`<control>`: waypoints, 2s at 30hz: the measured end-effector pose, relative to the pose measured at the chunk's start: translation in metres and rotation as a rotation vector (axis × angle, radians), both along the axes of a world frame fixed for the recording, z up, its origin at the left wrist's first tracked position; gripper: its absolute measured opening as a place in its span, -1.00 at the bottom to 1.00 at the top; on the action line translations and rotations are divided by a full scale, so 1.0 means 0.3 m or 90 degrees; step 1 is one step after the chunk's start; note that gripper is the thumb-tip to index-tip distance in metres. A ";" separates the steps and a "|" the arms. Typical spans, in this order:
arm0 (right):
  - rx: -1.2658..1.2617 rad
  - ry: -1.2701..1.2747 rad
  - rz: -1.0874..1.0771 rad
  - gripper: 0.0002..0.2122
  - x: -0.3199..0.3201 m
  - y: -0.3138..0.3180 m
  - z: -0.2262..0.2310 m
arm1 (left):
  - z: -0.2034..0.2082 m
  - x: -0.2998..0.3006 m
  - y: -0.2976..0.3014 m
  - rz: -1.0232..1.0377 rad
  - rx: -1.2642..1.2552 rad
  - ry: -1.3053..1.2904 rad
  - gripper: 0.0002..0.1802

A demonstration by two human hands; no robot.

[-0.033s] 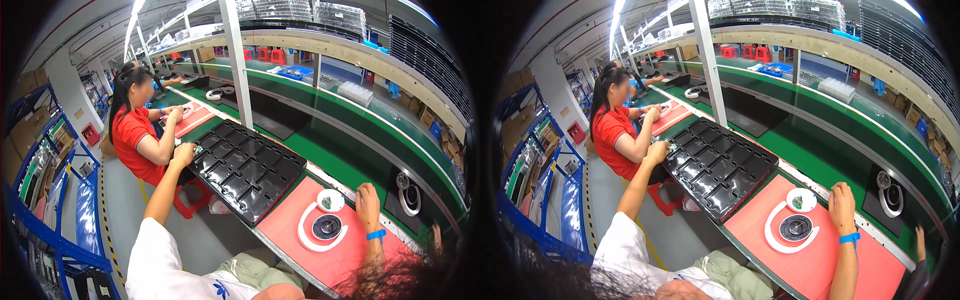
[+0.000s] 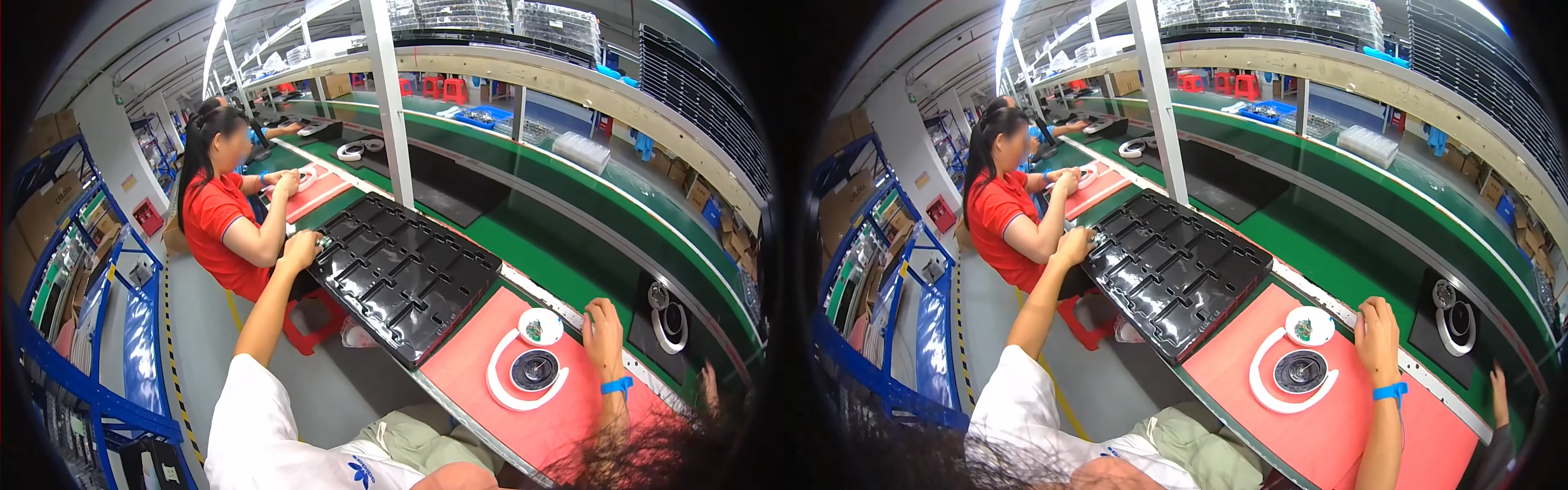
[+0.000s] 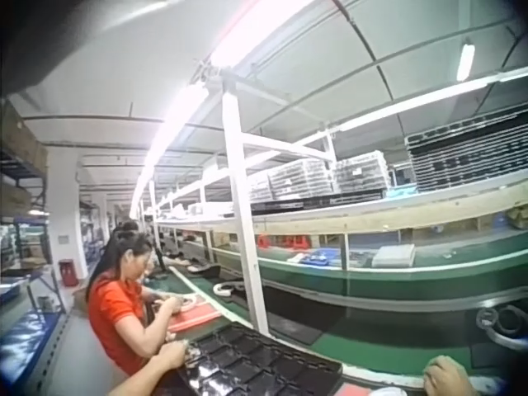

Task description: The person assembles circular PCB components into white plastic ring housings by hand, working on a factory production line.

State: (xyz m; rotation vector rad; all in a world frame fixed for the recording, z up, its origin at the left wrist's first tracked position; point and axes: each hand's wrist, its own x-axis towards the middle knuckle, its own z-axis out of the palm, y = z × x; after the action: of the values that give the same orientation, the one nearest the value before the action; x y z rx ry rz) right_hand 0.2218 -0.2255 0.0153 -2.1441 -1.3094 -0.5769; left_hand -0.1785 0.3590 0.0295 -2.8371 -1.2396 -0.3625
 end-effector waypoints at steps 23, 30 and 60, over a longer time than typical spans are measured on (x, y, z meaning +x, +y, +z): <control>0.203 -0.072 0.151 -0.69 -0.315 -0.024 -0.033 | 0.056 0.319 -1.100 -0.453 -0.395 -0.551 -0.79; 0.118 -0.147 0.234 -0.67 -0.363 -0.026 -0.027 | -0.039 0.613 -1.305 -0.554 -0.561 -0.539 -0.78; 0.343 0.427 -0.078 -0.91 -0.216 -0.044 -0.135 | -0.114 0.430 -1.281 -0.564 -0.432 -0.378 -0.72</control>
State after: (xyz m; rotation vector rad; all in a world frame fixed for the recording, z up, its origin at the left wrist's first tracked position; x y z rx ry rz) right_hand 0.1569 -0.2386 -0.0251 -1.7367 -0.5747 -0.1832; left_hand -0.0496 -0.0252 -0.0046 -3.9169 0.0717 -1.0149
